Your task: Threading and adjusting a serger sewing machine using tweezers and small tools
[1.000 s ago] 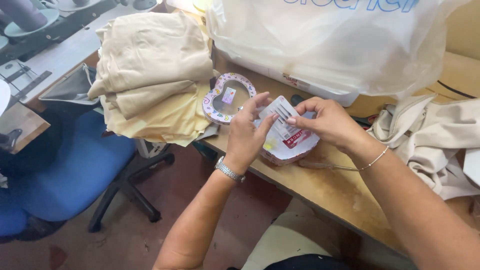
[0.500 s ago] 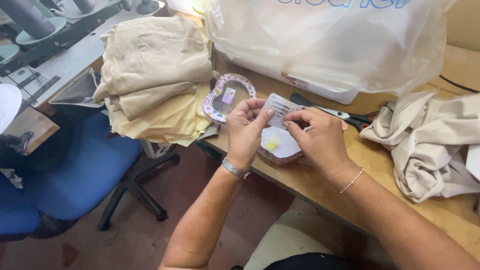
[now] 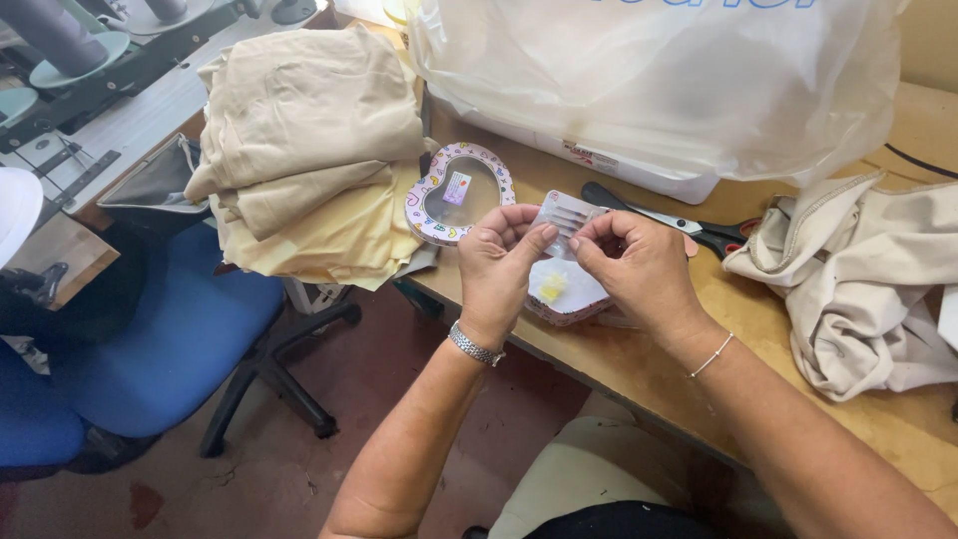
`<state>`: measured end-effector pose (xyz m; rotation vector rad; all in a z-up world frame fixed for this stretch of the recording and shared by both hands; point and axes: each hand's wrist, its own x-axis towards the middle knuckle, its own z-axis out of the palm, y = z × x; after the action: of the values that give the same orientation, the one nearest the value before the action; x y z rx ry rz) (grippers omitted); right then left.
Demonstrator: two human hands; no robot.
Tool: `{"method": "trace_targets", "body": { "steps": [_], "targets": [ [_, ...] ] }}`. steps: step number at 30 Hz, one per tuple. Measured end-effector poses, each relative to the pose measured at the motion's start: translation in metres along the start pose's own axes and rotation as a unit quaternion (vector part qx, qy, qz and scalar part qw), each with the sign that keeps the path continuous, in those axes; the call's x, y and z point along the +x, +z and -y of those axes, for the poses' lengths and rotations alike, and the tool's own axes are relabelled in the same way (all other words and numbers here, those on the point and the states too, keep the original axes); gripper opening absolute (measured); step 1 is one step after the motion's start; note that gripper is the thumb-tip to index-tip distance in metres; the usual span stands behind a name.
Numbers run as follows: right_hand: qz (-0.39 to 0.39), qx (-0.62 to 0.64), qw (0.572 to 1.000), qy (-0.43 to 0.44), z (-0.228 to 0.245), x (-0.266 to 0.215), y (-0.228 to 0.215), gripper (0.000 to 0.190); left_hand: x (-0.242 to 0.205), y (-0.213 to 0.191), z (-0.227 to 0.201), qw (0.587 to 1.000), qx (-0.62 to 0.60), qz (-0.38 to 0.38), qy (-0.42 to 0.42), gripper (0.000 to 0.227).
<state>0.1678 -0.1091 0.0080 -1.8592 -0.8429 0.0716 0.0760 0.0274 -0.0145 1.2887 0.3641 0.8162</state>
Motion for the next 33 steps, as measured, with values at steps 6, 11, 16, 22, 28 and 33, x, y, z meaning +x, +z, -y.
{"method": "trace_targets", "body": {
  "steps": [6, 11, 16, 22, 28, 33],
  "targets": [
    [0.007, -0.009, 0.999, -0.039, 0.013, 0.003, -0.002, 0.005, -0.001, 0.001, 0.002, 1.0, 0.009, 0.016, 0.001, 0.023],
    [0.012, -0.045, 0.993, -0.11, 0.015, 0.006, -0.008, 0.004, 0.005, -0.001, 0.009, 0.999, -0.05, -0.005, -0.015, 0.024],
    [-0.009, -0.033, 0.991, -0.129, 0.013, 0.003, -0.01, 0.007, 0.006, -0.001, 0.006, 0.997, -0.069, -0.01, -0.019, 0.025],
    [-0.009, -0.046, 0.988, -0.15, 0.018, 0.001, -0.01, 0.004, 0.006, -0.003, 0.005, 0.997, -0.074, -0.017, -0.023, 0.027],
    [-0.004, -0.056, 0.986, -0.156, 0.018, 0.002, -0.007, 0.004, 0.006, -0.004, 0.01, 0.997, -0.067, -0.009, -0.024, 0.025],
    [0.028, -0.136, 0.974, -0.177, 0.02, 0.003, -0.01, 0.005, 0.005, -0.007, 0.014, 0.999, -0.042, 0.005, -0.018, 0.023]
  ]
}}
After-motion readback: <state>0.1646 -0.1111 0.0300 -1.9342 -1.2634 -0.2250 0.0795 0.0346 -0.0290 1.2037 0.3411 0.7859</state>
